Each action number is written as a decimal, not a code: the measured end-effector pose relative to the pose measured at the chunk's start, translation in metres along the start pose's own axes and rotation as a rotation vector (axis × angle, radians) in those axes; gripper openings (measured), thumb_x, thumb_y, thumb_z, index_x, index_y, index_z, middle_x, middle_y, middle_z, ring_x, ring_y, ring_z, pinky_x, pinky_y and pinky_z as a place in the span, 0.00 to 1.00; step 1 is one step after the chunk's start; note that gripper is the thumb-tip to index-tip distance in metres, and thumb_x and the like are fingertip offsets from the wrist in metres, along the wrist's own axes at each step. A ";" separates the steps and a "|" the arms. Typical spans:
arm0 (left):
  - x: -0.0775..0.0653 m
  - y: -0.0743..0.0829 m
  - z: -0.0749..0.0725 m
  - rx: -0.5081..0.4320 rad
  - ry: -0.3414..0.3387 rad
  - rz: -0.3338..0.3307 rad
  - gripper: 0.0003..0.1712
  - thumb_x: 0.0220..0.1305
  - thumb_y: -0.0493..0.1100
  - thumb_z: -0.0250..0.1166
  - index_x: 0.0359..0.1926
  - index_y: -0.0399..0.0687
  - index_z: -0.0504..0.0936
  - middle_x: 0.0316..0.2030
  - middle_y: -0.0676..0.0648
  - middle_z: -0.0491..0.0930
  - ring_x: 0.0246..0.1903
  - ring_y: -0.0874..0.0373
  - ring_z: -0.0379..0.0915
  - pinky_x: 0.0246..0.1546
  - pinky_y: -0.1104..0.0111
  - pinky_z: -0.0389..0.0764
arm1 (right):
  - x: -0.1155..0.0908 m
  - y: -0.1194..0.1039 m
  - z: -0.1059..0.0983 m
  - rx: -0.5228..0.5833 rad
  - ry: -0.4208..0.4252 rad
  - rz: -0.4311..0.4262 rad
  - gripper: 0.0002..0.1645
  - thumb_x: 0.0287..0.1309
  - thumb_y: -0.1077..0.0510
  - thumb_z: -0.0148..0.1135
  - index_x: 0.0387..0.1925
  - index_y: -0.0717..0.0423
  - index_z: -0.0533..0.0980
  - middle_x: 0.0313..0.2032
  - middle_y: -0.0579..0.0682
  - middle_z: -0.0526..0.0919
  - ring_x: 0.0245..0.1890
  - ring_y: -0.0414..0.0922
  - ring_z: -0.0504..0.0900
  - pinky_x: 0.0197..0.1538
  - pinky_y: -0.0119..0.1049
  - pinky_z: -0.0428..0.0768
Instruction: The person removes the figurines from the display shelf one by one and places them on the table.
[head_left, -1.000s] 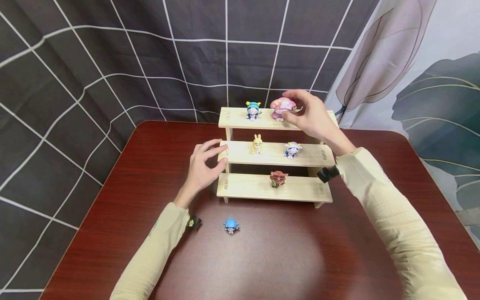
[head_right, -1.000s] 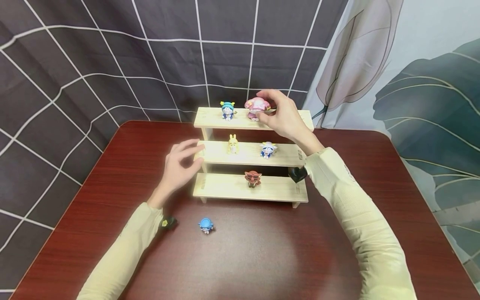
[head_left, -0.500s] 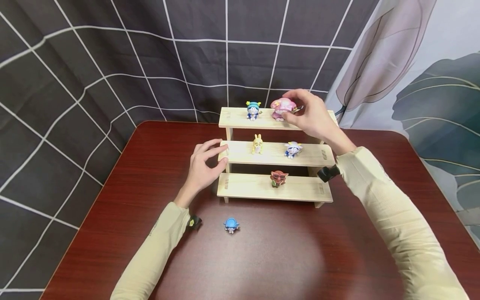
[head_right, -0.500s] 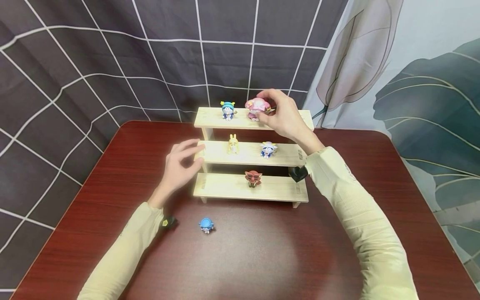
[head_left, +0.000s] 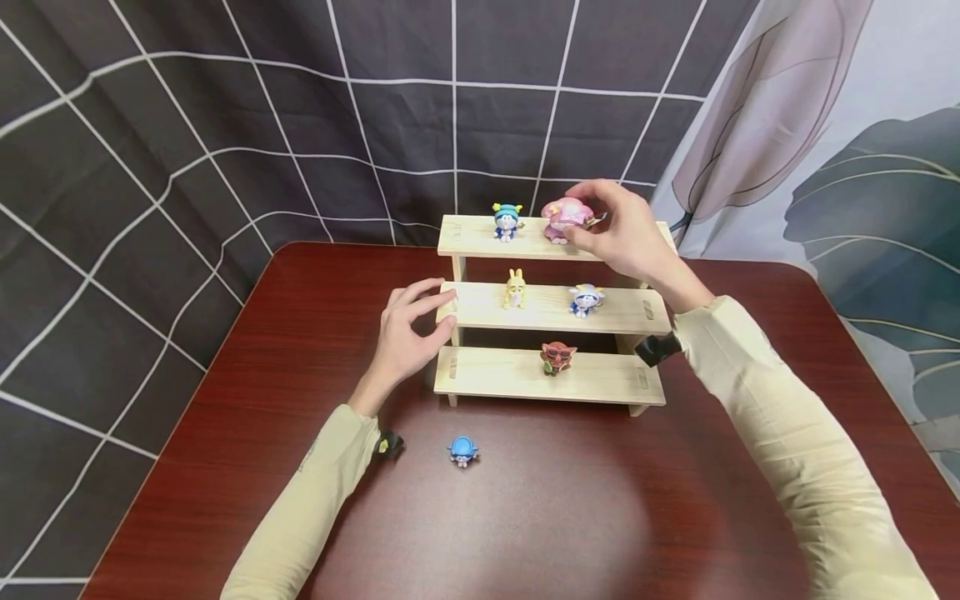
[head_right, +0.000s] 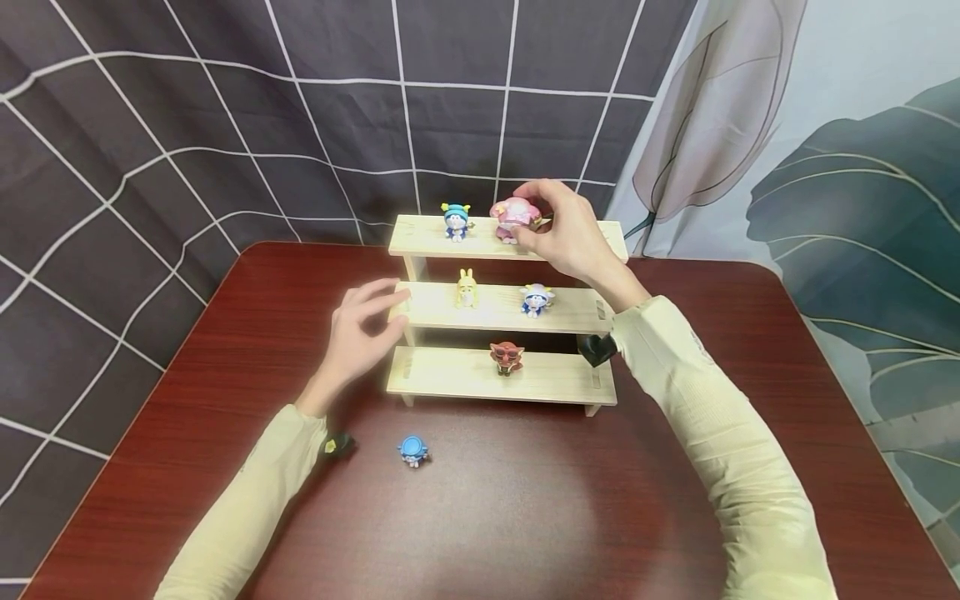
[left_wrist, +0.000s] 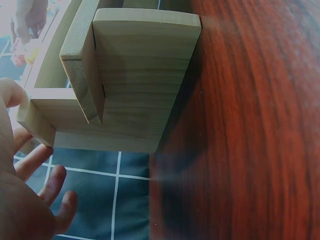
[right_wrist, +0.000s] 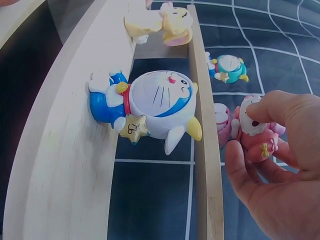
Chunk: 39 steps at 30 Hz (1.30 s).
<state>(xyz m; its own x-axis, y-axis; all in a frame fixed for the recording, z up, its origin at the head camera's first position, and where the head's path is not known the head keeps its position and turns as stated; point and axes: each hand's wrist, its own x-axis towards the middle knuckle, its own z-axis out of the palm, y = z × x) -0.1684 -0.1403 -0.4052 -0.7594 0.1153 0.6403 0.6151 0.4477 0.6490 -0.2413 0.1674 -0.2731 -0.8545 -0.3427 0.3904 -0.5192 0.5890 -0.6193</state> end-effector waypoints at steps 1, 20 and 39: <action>0.000 0.000 0.000 0.001 0.000 0.000 0.19 0.56 0.38 0.70 0.50 0.42 0.88 0.55 0.41 0.81 0.49 0.37 0.70 0.46 0.52 0.68 | 0.000 0.000 0.000 0.001 0.000 0.001 0.24 0.55 0.65 0.70 0.54 0.63 0.77 0.45 0.58 0.80 0.39 0.52 0.77 0.41 0.35 0.71; 0.000 0.000 0.000 0.004 -0.009 -0.005 0.19 0.56 0.38 0.71 0.51 0.43 0.88 0.56 0.39 0.80 0.49 0.45 0.69 0.46 0.52 0.67 | -0.019 -0.005 -0.005 -0.035 0.022 -0.030 0.24 0.53 0.65 0.71 0.53 0.63 0.77 0.47 0.56 0.81 0.40 0.51 0.80 0.42 0.29 0.73; 0.000 -0.001 0.001 0.008 0.001 0.001 0.20 0.56 0.38 0.71 0.51 0.43 0.88 0.55 0.41 0.81 0.49 0.43 0.69 0.46 0.52 0.67 | -0.041 -0.021 -0.006 0.049 0.032 -0.094 0.23 0.50 0.70 0.71 0.50 0.68 0.77 0.43 0.57 0.82 0.35 0.48 0.81 0.37 0.24 0.78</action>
<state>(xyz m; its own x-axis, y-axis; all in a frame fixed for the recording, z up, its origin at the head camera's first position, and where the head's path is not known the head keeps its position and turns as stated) -0.1688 -0.1402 -0.4064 -0.7588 0.1143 0.6412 0.6139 0.4544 0.6455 -0.1950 0.1736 -0.2726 -0.8013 -0.3710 0.4693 -0.5980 0.5186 -0.6111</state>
